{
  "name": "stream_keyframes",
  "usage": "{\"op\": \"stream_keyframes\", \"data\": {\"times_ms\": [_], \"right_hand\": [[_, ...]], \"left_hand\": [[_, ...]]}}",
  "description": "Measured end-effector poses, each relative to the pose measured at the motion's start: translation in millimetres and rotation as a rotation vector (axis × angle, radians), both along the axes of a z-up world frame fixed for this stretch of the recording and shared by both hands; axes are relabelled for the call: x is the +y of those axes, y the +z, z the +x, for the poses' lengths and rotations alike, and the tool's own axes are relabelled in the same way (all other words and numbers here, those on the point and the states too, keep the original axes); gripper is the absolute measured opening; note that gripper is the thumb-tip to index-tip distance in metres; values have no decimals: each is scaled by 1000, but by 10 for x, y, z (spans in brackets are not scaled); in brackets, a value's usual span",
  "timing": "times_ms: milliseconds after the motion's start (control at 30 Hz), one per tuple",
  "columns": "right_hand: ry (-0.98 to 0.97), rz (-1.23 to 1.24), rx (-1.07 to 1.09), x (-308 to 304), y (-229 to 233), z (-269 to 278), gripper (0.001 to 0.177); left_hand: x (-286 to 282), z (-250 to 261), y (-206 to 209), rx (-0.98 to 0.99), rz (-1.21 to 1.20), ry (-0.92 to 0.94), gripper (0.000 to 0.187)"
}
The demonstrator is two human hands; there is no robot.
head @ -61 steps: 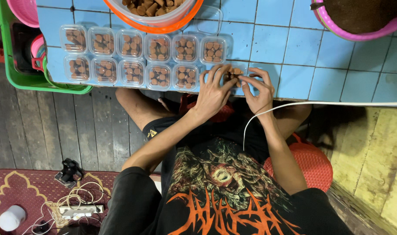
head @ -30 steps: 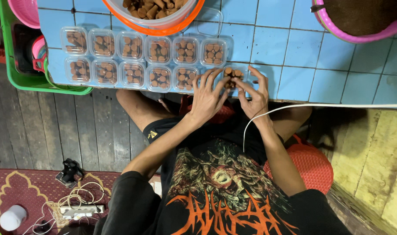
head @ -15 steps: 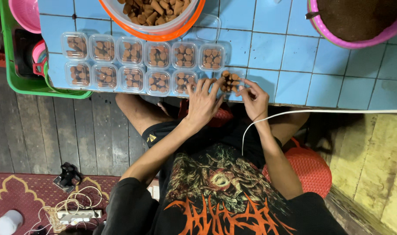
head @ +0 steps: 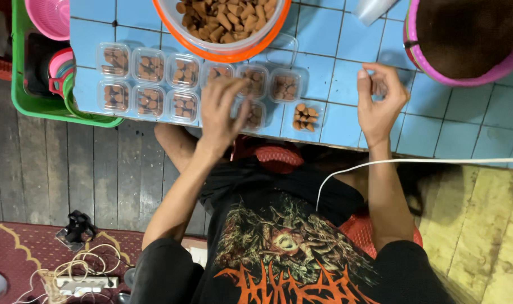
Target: The person fills plastic containers with small brown objects from a large bucket by hand.
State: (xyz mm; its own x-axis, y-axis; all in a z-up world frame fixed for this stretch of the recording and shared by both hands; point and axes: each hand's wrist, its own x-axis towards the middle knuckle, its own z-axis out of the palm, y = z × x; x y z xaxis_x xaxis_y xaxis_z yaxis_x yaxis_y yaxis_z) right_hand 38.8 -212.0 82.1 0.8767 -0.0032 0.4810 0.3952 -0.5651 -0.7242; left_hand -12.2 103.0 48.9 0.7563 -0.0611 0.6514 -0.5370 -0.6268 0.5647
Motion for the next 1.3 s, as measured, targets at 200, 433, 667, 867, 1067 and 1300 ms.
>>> {"op": "stream_keyframes", "data": {"times_ms": [200,433,667,867,1067,1300], "right_hand": [[267,-99,-74,714,629,331,7],[574,-184,-181,1346,978,940,8],[762,-479,-53,1920,705,1619,19],[771,-827,201,2300,381,1902,43],[735,-1018,328,2411,408,1865,54],[685,-1101,227,2359,115,1963,4]], "left_hand": [[375,254,690,-56,8,166,18],[695,724,712,-107,47,241,16],[837,1112,578,-56,-57,301,15],[816,1145,372,-8,-273,347,29],[858,1098,370,30,-243,338,17],[946,1083,498,70,-113,287,15]]}}
